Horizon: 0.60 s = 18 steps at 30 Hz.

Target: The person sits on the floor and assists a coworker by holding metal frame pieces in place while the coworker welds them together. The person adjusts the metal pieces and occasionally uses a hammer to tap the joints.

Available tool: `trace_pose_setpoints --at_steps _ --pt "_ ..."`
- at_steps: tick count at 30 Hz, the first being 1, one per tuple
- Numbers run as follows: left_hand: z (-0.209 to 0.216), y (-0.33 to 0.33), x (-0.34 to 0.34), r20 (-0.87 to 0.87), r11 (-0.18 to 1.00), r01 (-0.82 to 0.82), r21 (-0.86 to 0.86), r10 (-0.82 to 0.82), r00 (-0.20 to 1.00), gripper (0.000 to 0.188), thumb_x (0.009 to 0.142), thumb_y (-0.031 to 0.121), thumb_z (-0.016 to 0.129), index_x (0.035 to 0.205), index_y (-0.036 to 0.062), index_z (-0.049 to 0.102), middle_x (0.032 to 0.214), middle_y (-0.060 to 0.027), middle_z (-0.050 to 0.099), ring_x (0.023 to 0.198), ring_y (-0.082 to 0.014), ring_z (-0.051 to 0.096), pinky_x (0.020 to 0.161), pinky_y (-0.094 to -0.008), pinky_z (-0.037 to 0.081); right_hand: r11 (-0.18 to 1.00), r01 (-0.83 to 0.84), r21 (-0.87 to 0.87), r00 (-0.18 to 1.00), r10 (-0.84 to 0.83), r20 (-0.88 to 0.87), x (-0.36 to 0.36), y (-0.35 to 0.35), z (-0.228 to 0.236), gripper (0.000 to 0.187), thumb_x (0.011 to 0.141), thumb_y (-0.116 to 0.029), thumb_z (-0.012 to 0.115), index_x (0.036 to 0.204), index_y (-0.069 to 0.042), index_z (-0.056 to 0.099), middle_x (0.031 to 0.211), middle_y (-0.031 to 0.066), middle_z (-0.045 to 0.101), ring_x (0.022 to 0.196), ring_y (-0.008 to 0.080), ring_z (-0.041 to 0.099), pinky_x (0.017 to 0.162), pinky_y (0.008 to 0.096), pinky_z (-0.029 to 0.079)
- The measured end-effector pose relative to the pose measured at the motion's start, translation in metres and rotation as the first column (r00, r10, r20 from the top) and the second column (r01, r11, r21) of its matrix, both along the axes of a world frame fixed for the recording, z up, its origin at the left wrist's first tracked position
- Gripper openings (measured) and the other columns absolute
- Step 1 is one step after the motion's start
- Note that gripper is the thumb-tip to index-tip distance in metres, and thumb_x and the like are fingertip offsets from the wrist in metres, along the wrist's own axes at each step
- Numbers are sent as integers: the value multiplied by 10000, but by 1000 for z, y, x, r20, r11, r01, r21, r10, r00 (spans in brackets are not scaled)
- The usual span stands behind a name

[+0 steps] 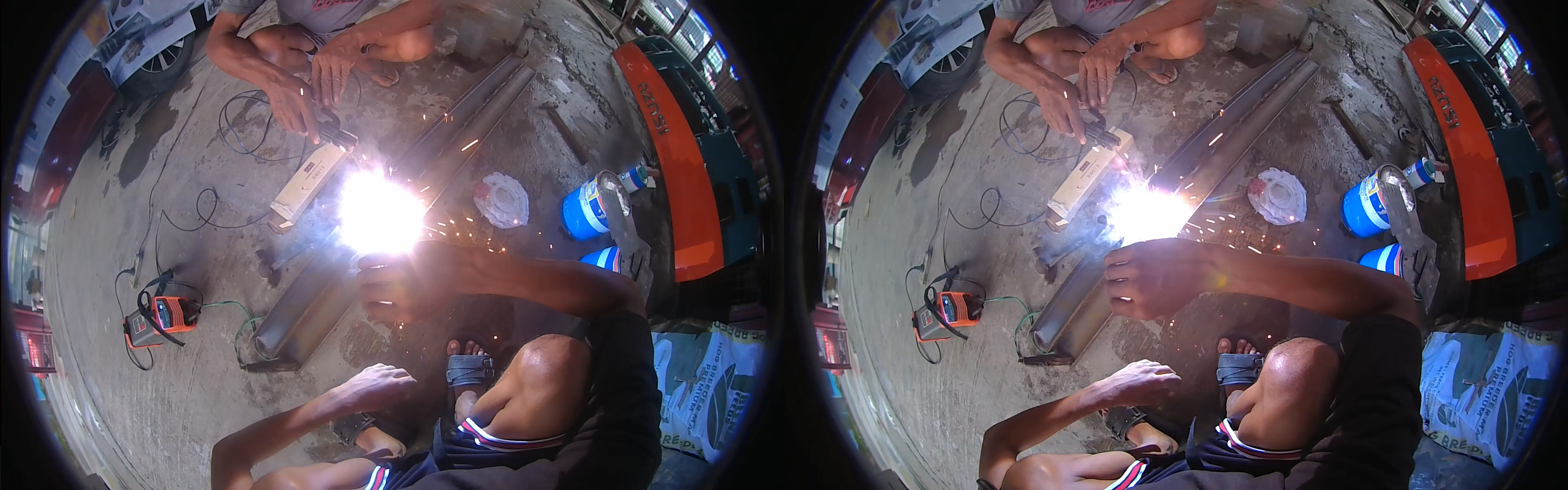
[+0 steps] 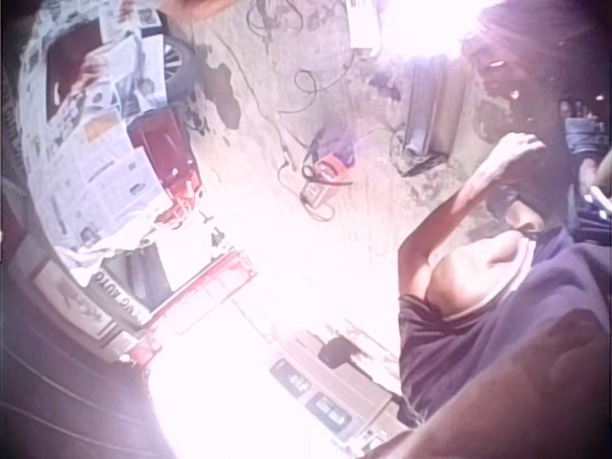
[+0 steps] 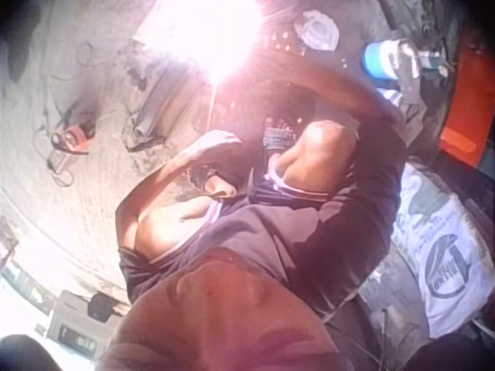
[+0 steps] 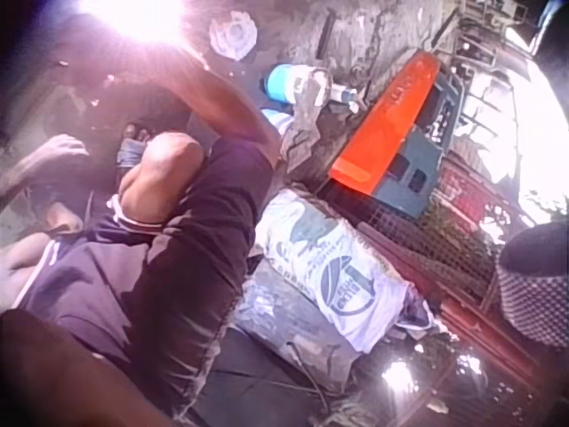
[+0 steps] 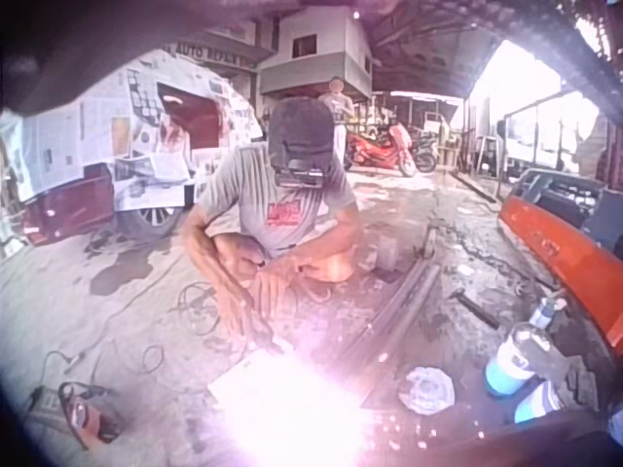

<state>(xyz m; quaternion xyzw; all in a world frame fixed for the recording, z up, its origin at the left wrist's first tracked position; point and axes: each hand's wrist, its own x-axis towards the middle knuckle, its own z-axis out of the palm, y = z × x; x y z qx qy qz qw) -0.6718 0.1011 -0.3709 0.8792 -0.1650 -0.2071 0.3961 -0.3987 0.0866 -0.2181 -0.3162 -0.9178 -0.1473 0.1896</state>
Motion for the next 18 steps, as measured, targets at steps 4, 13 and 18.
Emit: trace_pose_setpoints --at_steps 4,13,18 --pt "-3 -1 0 9 1000 1 -12 -1 1000 420 931 310 674 1286 100 595 1186 -127 648 1086 -326 635 925 -451 516 1000 -1 0 1000 1 -15 1 1 -2 145 707 -204 685 746 -74 632 776 23 614 829 200 645 865 345 533" --pt "-5 -2 -6 -20 992 -100 -72 99 995 358 903 249 681 1237 141 608 1098 -101 647 1054 -319 639 915 -442 498 1000 -22 -18 1000 22 -22 0 3 -3 129 726 -169 662 781 -57 632 796 20 612 851 192 646 847 341 538" --pt "-5 -5 -9 -63 990 -109 -88 103 993 299 959 264 640 1221 120 617 1114 -110 657 1055 -337 637 911 -459 496 963 -84 -257 995 67 -75 -20 -15 -36 128 750 -198 669 747 -72 650 772 45 647 826 228 688 865 375 545"
